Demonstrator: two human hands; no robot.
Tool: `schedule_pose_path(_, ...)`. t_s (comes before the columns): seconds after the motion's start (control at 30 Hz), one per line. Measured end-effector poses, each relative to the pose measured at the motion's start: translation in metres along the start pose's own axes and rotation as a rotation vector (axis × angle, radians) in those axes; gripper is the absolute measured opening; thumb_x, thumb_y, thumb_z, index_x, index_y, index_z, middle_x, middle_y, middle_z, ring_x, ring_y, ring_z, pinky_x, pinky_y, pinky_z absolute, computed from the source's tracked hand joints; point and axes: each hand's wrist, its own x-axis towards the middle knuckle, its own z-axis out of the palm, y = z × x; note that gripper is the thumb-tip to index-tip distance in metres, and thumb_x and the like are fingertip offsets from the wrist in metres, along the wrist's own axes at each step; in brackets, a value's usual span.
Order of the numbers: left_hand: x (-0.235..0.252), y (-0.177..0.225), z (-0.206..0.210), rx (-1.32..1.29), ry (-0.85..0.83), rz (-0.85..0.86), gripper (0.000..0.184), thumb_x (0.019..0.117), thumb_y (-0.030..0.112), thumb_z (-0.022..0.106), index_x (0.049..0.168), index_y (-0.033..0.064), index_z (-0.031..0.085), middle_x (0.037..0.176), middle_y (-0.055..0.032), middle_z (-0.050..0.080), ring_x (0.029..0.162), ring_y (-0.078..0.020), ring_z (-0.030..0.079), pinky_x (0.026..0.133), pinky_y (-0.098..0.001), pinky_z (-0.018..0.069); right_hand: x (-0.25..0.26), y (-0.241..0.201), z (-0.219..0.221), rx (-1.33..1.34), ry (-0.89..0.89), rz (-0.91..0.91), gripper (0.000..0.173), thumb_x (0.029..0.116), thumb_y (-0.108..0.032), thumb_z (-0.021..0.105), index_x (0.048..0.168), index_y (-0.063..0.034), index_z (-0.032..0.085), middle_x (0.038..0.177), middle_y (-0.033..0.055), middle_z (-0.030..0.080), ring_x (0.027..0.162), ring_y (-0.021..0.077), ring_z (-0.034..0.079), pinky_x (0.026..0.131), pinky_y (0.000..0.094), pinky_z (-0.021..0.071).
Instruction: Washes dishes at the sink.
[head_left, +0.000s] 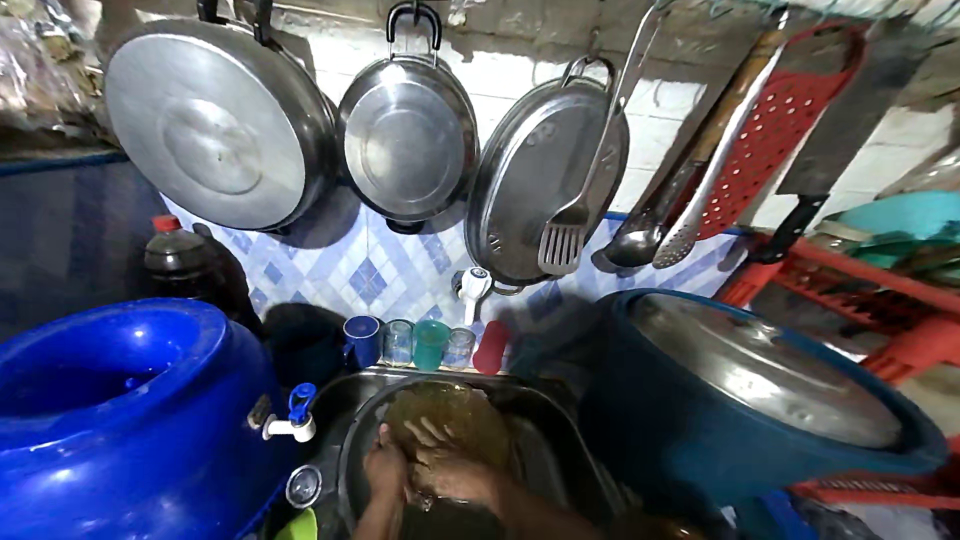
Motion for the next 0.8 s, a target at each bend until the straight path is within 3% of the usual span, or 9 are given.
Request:
schedule_pose_path(0.1, 0.004, 0.003, -0.011, -0.122, 0.033, -0.015, 0.050, 0.1123, 0.035, 0.038, 0.134, -0.0047, 0.058, 0.125, -0.0275, 0.062, 0.112, -0.0351, 0.063, 0.096, -0.0519, 0.0508, -0.014, 0.027, -0.024, -0.080, -0.011, 0.075, 0.073, 0.1055, -0.056, 0.043, 0.166, -0.0219, 0.020, 0.174, 0.0113, 0.005, 0.160, 0.0370, 0.002, 0.124, 0.0660, 0.0077)
schedule_pose_path(0.2, -0.005, 0.005, -0.006, -0.149, 0.034, -0.017, 0.047, 0.1118, 0.033, 0.040, 0.130, -0.0048, 0.060, 0.118, -0.0251, 0.064, 0.103, -0.0311, 0.064, 0.091, -0.0484, 0.0515, 0.008, 0.030, -0.034, -0.081, 0.127, 0.242, 0.081, 0.1054, -0.062, 0.035, 0.166, -0.0129, 0.014, 0.173, 0.0144, 0.002, 0.160, 0.0358, -0.003, 0.125, 0.0628, -0.0044)
schedule_pose_path(0.27, -0.007, 0.007, 0.002, -0.135, 0.023, -0.008, 0.048, 0.1118, 0.035, 0.040, 0.126, -0.0051, 0.063, 0.108, -0.0229, 0.066, 0.094, -0.0287, 0.064, 0.085, -0.0463, 0.0531, 0.026, 0.013, -0.023, -0.024, 0.179, 0.195, 0.075, 0.1064, -0.052, 0.044, 0.164, -0.0082, 0.023, 0.172, 0.0177, 0.009, 0.159, 0.0385, 0.000, 0.124, 0.0647, -0.0043)
schedule_pose_path(0.37, 0.002, 0.003, 0.004, -0.087, 0.026, 0.039, 0.049, 0.1124, 0.035, 0.038, 0.120, -0.0056, 0.065, 0.100, -0.0202, 0.066, 0.087, -0.0257, 0.064, 0.082, -0.0439, 0.0525, 0.022, -0.017, -0.011, 0.010, 0.032, 0.020, 0.059, 0.1028, -0.022, 0.057, 0.156, -0.0020, 0.040, 0.165, 0.0205, 0.031, 0.156, 0.0386, 0.021, 0.126, 0.0615, 0.0082)
schedule_pose_path(0.43, 0.015, -0.004, -0.003, -0.121, 0.048, 0.072, 0.048, 0.1124, 0.034, 0.038, 0.126, -0.0055, 0.062, 0.106, -0.0223, 0.067, 0.093, -0.0273, 0.065, 0.085, -0.0462, 0.0538, 0.001, -0.009, -0.007, 0.010, -0.053, -0.140, 0.052, 0.1097, -0.029, 0.041, 0.157, -0.0085, 0.041, 0.171, 0.0122, 0.021, 0.160, 0.0334, 0.008, 0.127, 0.0596, 0.0038)
schedule_pose_path(0.5, 0.027, -0.003, -0.014, -0.150, 0.057, 0.076, 0.043, 0.1115, 0.029, 0.043, 0.133, -0.0047, 0.058, 0.117, -0.0248, 0.065, 0.101, -0.0302, 0.065, 0.090, -0.0491, 0.0533, -0.026, 0.022, -0.002, -0.060, -0.015, -0.284, 0.053, 0.1088, -0.039, 0.046, 0.157, -0.0168, 0.044, 0.170, 0.0101, 0.024, 0.159, 0.0353, 0.014, 0.126, 0.0598, 0.0129)
schedule_pose_path(0.57, 0.035, 0.000, -0.025, -0.140, 0.013, 0.040, 0.037, 0.1101, 0.022, 0.048, 0.137, -0.0032, 0.054, 0.114, -0.0232, 0.066, 0.092, -0.0277, 0.067, 0.081, -0.0451, 0.0571, -0.047, 0.060, 0.001, -0.152, 0.167, -0.389, 0.053, 0.1003, -0.030, 0.066, 0.150, -0.0145, 0.054, 0.162, 0.0146, 0.041, 0.153, 0.0380, 0.032, 0.123, 0.0606, 0.0244)
schedule_pose_path(0.7, 0.034, 0.008, -0.034, -0.126, -0.243, -0.179, 0.024, 0.1075, 0.012, 0.045, 0.124, -0.0028, 0.054, 0.091, -0.0132, 0.062, 0.072, -0.0194, 0.061, 0.064, -0.0355, 0.0539, -0.068, 0.062, -0.042, -0.240, 0.338, -0.303, 0.026, 0.0962, 0.002, 0.057, 0.118, 0.0017, 0.071, 0.125, 0.0200, 0.070, 0.122, 0.0386, 0.064, 0.112, 0.0536, 0.0430)
schedule_pose_path(0.8, 0.026, 0.021, -0.041, -0.238, -0.497, -0.279, 0.031, 0.1114, 0.019, 0.035, 0.129, -0.0036, 0.049, 0.102, -0.0168, 0.062, 0.083, -0.0237, 0.066, 0.073, -0.0374, 0.0595, -0.080, 0.034, -0.089, -0.055, 0.272, -0.258, 0.017, 0.0971, -0.005, 0.064, 0.106, 0.0085, 0.069, 0.099, 0.0258, 0.070, 0.098, 0.0400, 0.067, 0.093, 0.0551, 0.0505)
